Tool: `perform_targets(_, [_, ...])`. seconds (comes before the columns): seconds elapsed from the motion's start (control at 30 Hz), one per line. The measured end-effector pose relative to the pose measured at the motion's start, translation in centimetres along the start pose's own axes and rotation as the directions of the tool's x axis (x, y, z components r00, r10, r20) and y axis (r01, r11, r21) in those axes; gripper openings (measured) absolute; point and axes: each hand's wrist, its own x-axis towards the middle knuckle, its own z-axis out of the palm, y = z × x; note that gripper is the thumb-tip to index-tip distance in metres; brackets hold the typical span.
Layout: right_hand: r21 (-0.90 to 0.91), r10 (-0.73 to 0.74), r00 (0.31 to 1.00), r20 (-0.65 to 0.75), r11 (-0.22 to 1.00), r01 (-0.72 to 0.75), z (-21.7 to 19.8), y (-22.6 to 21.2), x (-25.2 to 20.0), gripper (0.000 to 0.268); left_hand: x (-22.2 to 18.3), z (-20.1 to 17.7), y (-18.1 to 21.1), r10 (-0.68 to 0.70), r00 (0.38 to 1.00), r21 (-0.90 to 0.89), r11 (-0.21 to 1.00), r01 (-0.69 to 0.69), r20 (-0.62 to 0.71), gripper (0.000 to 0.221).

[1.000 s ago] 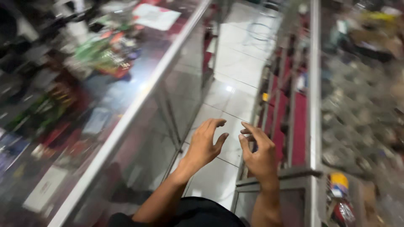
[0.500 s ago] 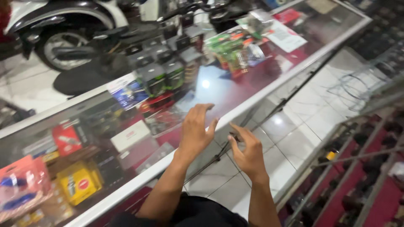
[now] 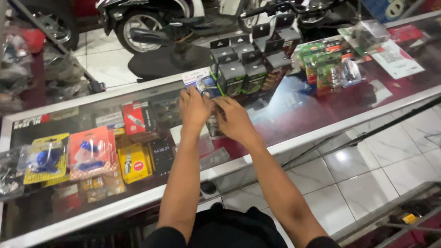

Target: The person moves small packaged motorcycle parts and components between a glass display counter and a shelving unit, picking up and examining different boxes and plastic-wrapped items.

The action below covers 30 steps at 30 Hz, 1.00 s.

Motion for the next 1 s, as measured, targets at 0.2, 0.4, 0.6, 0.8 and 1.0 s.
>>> perform_targets(0.2, [-0.077,-0.195,0.98,0.025,0.977,0.197,5.1,2.1,4.0,0.061,3.9,4.4,-5.2,-0.164,0.984,-0.047,0.986,0.161,-0.073,0.051])
perform_targets(0.4, [-0.041,0.122,0.983,0.14,0.992,-0.117,5.5,1.8,3.8,0.061,3.9,4.8,-4.9,-0.259,0.963,-0.078,0.964,0.253,-0.081,0.062])
perform_targets(0.6, [0.079,0.191,0.974,0.119,0.976,-0.201,3.9,0.7,2.5,0.05,3.6,1.6,-3.3,-0.454,0.891,-0.148,0.882,0.447,-0.014,0.074])
perform_targets(0.8, [0.226,-0.054,0.998,0.038,0.973,0.044,2.3,0.1,-0.2,0.045,2.5,-1.0,-3.0,-0.397,0.917,-0.271,0.879,0.392,0.041,0.052])
perform_targets(1.0, [0.583,0.268,0.956,0.123,0.759,-0.288,1.4,0.7,-1.7,0.04,-0.2,-3.4,-2.0,-0.269,0.96,-0.129,0.952,0.278,0.083,0.039])
